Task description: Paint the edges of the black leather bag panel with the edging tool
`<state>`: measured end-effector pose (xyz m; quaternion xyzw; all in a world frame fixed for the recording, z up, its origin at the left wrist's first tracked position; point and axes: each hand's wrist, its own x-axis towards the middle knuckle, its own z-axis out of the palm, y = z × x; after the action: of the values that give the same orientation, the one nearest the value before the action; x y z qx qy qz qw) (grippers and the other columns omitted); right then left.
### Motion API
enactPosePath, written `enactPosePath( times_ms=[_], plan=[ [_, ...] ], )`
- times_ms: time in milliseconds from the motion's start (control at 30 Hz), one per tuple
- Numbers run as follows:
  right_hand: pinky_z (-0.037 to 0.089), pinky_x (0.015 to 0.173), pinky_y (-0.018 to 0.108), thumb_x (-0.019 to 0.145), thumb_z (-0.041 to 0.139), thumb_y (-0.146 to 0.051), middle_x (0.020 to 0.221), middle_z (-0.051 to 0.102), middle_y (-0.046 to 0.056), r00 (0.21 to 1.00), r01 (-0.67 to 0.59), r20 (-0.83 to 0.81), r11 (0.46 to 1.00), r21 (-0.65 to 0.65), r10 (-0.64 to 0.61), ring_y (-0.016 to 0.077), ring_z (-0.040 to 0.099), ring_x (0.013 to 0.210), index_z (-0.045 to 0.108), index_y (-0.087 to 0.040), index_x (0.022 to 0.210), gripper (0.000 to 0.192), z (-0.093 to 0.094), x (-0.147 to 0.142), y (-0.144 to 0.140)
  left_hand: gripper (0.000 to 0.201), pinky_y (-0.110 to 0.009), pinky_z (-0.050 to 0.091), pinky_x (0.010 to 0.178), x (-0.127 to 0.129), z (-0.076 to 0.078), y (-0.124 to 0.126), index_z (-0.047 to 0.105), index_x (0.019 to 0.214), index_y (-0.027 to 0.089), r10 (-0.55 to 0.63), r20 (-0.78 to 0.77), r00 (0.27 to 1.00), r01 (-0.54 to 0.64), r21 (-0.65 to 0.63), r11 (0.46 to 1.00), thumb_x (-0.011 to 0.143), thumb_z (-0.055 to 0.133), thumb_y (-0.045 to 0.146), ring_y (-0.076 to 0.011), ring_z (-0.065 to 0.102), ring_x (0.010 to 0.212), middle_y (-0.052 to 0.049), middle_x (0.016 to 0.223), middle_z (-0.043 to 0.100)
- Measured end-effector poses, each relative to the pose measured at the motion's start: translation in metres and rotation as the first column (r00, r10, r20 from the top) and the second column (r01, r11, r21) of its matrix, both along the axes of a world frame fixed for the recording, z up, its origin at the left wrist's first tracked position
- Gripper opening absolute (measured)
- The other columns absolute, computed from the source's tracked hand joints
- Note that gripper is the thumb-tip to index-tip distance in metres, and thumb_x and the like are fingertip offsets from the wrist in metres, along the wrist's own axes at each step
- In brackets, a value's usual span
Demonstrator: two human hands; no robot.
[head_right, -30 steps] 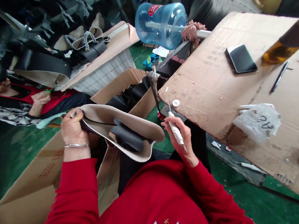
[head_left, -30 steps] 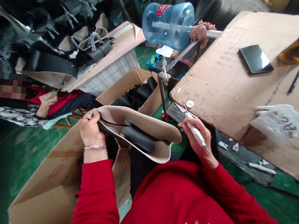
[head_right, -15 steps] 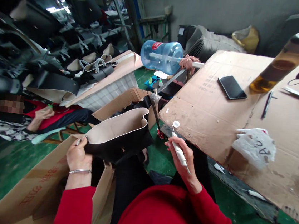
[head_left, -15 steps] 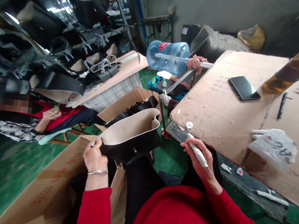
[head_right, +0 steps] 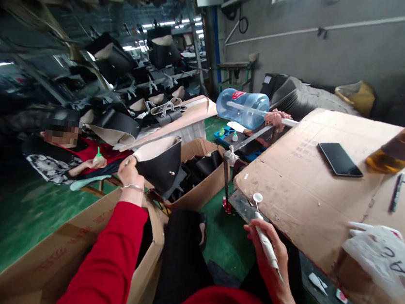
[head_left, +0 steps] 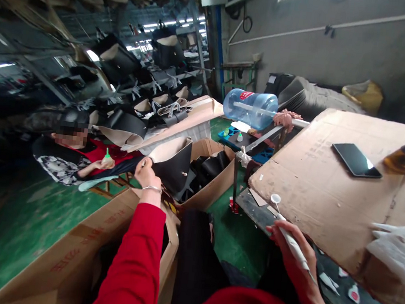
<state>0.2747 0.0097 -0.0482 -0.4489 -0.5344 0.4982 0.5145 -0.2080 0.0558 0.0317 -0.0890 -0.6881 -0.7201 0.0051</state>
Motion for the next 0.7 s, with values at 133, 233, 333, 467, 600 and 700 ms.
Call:
enactPosePath(
  times_ms=[133, 233, 333, 467, 600, 700],
  plan=[
    [0.066, 0.067, 0.037, 0.084, 0.079, -0.056, 0.097, 0.077, 0.010, 0.998, -0.031, 0.045, 0.999, -0.006, 0.032, 0.0315, 0.075, 0.081, 0.073, -0.024, 0.109, 0.041, 0.003, -0.001, -0.006, 0.033, -0.037, 0.050, 0.102, 0.008, -0.030, 0.001, 0.072, 0.104, 0.011, -0.239, 0.035, 0.970, 0.242, -0.117, 0.963, 0.075, 0.080, 0.025, -0.0227, 0.068, 0.108, -0.015, 0.109, 0.075],
    [0.067, 0.069, 0.038, 0.083, 0.080, -0.057, 0.100, 0.077, 0.009, 0.995, -0.055, 0.085, 0.998, 0.010, 0.054, 0.0321, 0.076, 0.083, 0.073, -0.026, 0.111, 0.042, 0.000, -0.005, -0.008, 0.038, -0.042, 0.049, 0.105, 0.022, -0.058, -0.034, 0.072, 0.109, 0.013, -0.325, 0.058, 0.944, 0.330, -0.200, 0.923, 0.076, 0.083, 0.028, -0.0281, 0.067, 0.117, -0.019, 0.116, 0.074],
    [0.066, 0.063, 0.038, 0.083, 0.080, -0.057, 0.098, 0.077, 0.008, 0.987, -0.097, 0.127, 0.995, -0.010, 0.098, 0.0308, 0.075, 0.076, 0.072, -0.026, 0.112, 0.043, -0.007, -0.016, -0.006, 0.037, -0.047, 0.043, 0.113, 0.042, -0.083, -0.097, 0.074, 0.109, 0.018, -0.355, 0.038, 0.934, 0.352, -0.267, 0.897, 0.077, 0.082, 0.034, -0.0304, 0.064, 0.121, -0.015, 0.119, 0.074],
    [0.059, 0.050, 0.033, 0.093, 0.073, -0.055, 0.093, 0.077, 0.009, 0.969, -0.208, 0.130, 0.977, -0.042, 0.212, 0.0246, 0.070, 0.061, 0.068, -0.025, 0.114, 0.037, -0.016, -0.051, 0.000, 0.034, -0.047, 0.040, 0.116, 0.085, -0.112, -0.191, 0.074, 0.114, 0.025, -0.421, -0.085, 0.903, 0.327, -0.500, 0.802, 0.082, 0.076, 0.036, -0.0312, 0.062, 0.125, -0.011, 0.125, 0.072],
    [0.060, 0.059, 0.031, 0.096, 0.069, -0.056, 0.098, 0.076, 0.011, 0.859, -0.483, 0.178, 0.875, -0.031, 0.481, 0.0249, 0.074, 0.074, 0.064, -0.022, 0.110, 0.038, -0.023, -0.121, 0.011, 0.035, -0.042, 0.053, 0.099, 0.135, -0.134, -0.244, 0.069, 0.125, 0.024, -0.549, 0.019, 0.836, 0.391, -0.722, 0.570, 0.093, 0.065, 0.037, -0.0293, 0.069, 0.113, -0.013, 0.125, 0.072],
    [0.062, 0.076, 0.036, 0.091, 0.073, -0.058, 0.104, 0.075, 0.011, 0.763, -0.631, 0.185, 0.775, 0.005, 0.620, 0.0268, 0.075, 0.091, 0.060, -0.021, 0.111, 0.044, -0.036, -0.199, 0.015, 0.027, -0.041, 0.054, 0.090, 0.153, -0.141, -0.247, 0.070, 0.116, 0.021, -0.595, 0.040, 0.803, 0.339, -0.852, 0.400, 0.097, 0.059, 0.036, -0.0310, 0.071, 0.106, -0.015, 0.113, 0.075]
  ],
)
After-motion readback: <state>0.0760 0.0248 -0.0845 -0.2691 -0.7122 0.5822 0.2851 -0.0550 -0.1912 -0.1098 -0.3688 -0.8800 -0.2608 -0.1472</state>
